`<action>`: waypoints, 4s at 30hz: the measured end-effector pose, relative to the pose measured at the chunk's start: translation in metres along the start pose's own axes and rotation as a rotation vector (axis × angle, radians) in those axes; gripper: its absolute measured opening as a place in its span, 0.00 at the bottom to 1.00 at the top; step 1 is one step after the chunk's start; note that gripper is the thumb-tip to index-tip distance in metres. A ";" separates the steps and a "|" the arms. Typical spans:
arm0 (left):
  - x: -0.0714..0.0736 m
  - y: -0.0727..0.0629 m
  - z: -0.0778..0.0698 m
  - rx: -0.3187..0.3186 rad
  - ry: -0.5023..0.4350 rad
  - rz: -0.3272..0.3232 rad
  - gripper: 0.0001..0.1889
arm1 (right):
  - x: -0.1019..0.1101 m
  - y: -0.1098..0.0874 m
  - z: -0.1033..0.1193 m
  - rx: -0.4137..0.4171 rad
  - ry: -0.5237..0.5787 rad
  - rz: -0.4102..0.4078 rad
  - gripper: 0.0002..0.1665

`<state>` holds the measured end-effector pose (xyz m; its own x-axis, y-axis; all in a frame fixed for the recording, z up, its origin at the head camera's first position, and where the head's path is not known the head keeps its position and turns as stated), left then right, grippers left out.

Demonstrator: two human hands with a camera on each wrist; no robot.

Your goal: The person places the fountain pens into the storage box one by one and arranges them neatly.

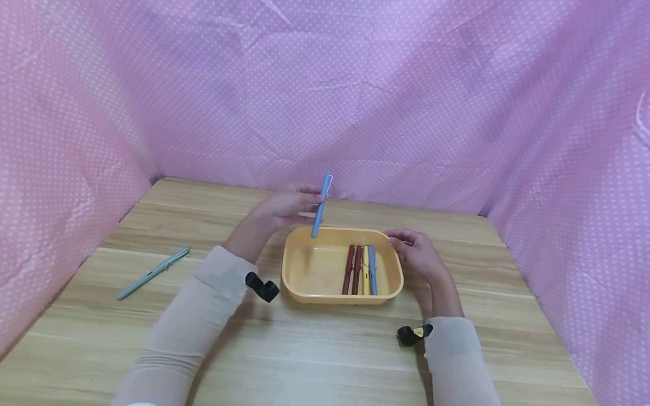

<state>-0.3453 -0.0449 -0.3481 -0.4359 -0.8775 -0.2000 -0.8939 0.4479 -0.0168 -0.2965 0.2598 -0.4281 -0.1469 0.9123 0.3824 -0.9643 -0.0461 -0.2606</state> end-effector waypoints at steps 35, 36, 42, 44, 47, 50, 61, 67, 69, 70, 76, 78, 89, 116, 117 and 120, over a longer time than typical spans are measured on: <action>-0.019 -0.002 0.041 0.023 0.055 0.097 0.19 | -0.003 0.004 0.000 0.014 -0.017 -0.028 0.19; -0.019 -0.002 0.042 0.027 0.054 0.096 0.19 | -0.003 0.004 0.000 0.013 -0.017 -0.031 0.19; -0.015 0.002 0.049 0.043 0.059 0.105 0.19 | -0.005 0.008 0.001 0.001 -0.003 -0.043 0.18; -0.014 0.003 0.051 0.046 0.059 0.114 0.19 | -0.005 0.009 0.001 0.002 0.001 -0.041 0.18; -0.012 0.005 0.053 0.049 0.062 0.130 0.22 | -0.005 0.011 0.001 0.002 0.003 -0.044 0.19; -0.010 0.006 0.054 0.053 0.070 0.137 0.24 | -0.006 0.012 0.002 0.008 -0.002 -0.044 0.19; -0.014 0.005 0.064 0.079 0.152 0.197 0.21 | -0.007 0.012 0.005 0.010 -0.016 -0.060 0.19; -0.019 0.004 0.070 0.103 0.219 0.225 0.21 | -0.008 0.012 0.006 0.012 -0.030 -0.065 0.19; -0.021 0.004 0.072 0.102 0.256 0.230 0.20 | -0.008 0.012 0.006 0.014 -0.028 -0.066 0.19; -0.021 0.004 0.074 0.102 0.267 0.232 0.20 | -0.007 0.012 0.006 0.015 -0.026 -0.067 0.19; -0.024 0.002 0.083 0.095 0.369 0.248 0.17 | -0.007 0.012 0.006 0.016 -0.020 -0.068 0.19; -0.026 0.001 0.084 0.099 0.390 0.246 0.17 | -0.007 0.012 0.005 0.015 -0.021 -0.066 0.20; -0.025 0.000 0.090 0.117 0.470 0.213 0.13 | -0.008 0.008 0.006 -0.004 -0.037 -0.065 0.20; -0.038 -0.008 0.096 0.099 0.900 0.140 0.08 | -0.001 0.005 0.001 0.019 -0.040 -0.023 0.20; -0.039 -0.009 0.096 0.100 0.907 0.140 0.08 | -0.001 0.005 0.001 0.022 -0.041 -0.021 0.20; -0.039 -0.009 0.098 0.096 0.934 0.142 0.06 | -0.002 0.004 0.000 0.027 -0.039 -0.022 0.20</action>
<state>-0.3099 0.0020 -0.4359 -0.4839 -0.5779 0.6572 -0.8320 0.5365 -0.1408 -0.2999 0.2582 -0.4299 -0.1337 0.8966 0.4221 -0.9729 -0.0377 -0.2280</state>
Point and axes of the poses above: each hand's wrist, its own y-axis towards the middle knuckle, its own x-axis out of the back of the hand, z = x × y, the point moved 5 cm from there along y, towards the middle knuckle, and after that the axes turned 12 degrees about -x, right-handed, at the moved point
